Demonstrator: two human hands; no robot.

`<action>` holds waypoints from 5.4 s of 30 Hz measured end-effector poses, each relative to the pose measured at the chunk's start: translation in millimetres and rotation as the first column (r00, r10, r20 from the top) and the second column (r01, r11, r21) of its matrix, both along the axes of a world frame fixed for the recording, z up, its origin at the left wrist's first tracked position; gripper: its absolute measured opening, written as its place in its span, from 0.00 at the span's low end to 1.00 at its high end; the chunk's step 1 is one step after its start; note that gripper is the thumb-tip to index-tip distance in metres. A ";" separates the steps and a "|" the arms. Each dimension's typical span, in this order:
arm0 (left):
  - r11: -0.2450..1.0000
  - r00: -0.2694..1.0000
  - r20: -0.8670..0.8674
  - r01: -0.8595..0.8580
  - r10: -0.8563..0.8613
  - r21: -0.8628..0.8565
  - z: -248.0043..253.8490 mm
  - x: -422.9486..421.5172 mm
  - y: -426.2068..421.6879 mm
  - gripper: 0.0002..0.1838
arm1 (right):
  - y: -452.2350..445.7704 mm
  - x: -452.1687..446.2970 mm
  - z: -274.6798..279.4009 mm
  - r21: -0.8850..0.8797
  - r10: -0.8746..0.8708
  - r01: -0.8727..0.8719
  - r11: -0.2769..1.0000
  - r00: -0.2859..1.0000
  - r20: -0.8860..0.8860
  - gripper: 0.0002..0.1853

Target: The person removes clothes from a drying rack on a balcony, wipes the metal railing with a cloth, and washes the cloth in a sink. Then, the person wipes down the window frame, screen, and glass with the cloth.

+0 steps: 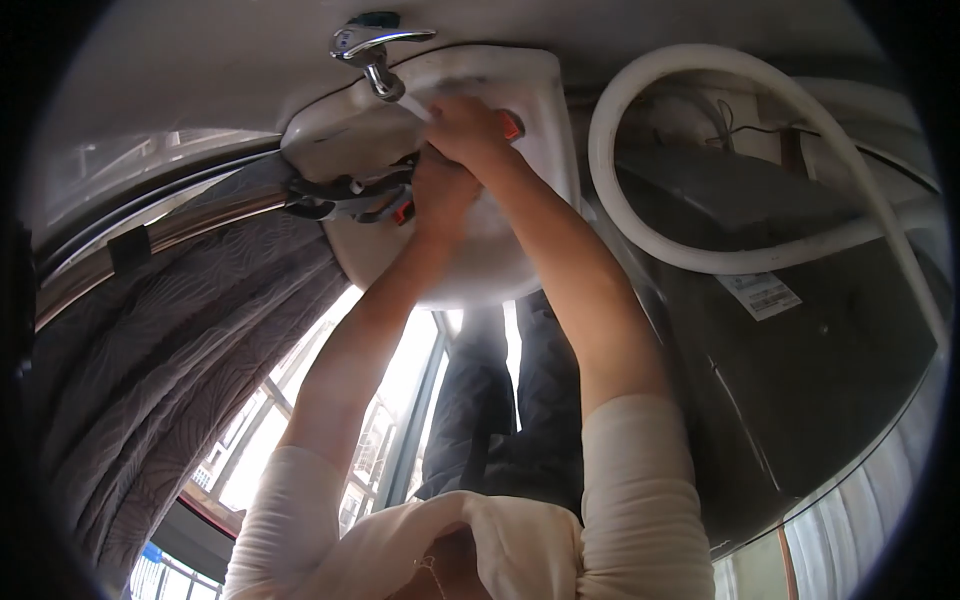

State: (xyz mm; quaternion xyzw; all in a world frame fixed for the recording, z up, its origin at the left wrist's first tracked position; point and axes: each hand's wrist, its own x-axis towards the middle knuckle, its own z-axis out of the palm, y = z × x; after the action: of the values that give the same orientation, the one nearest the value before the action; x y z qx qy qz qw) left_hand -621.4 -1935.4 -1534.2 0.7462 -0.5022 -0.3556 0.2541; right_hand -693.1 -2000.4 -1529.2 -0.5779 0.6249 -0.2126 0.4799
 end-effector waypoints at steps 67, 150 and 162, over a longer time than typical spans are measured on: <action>0.832 0.050 -0.832 -0.087 0.553 0.548 50.1 17.5 -8.0 0.15 | 48.8 -44.7 -1.6 0.739 -0.721 0.245 0.627 -0.178 0.670 0.21; 0.276 0.638 0.486 0.733 -0.598 -0.622 79.5 55.9 89.2 0.09 | 80.9 27.5 35.2 0.315 0.082 -0.544 0.778 0.584 0.807 0.08; 0.066 0.493 0.643 0.820 -0.585 -0.569 32.1 52.8 61.2 0.08 | 64.3 16.7 -19.3 0.336 -0.015 -0.186 0.923 0.858 0.514 0.12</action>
State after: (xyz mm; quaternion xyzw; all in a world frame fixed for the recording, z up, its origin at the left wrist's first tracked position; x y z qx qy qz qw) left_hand -568.6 -1874.3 -1502.1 0.2139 -0.9269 -0.0483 0.3047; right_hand -676.4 -1936.1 -1548.4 -0.4269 0.4785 -0.2118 0.7375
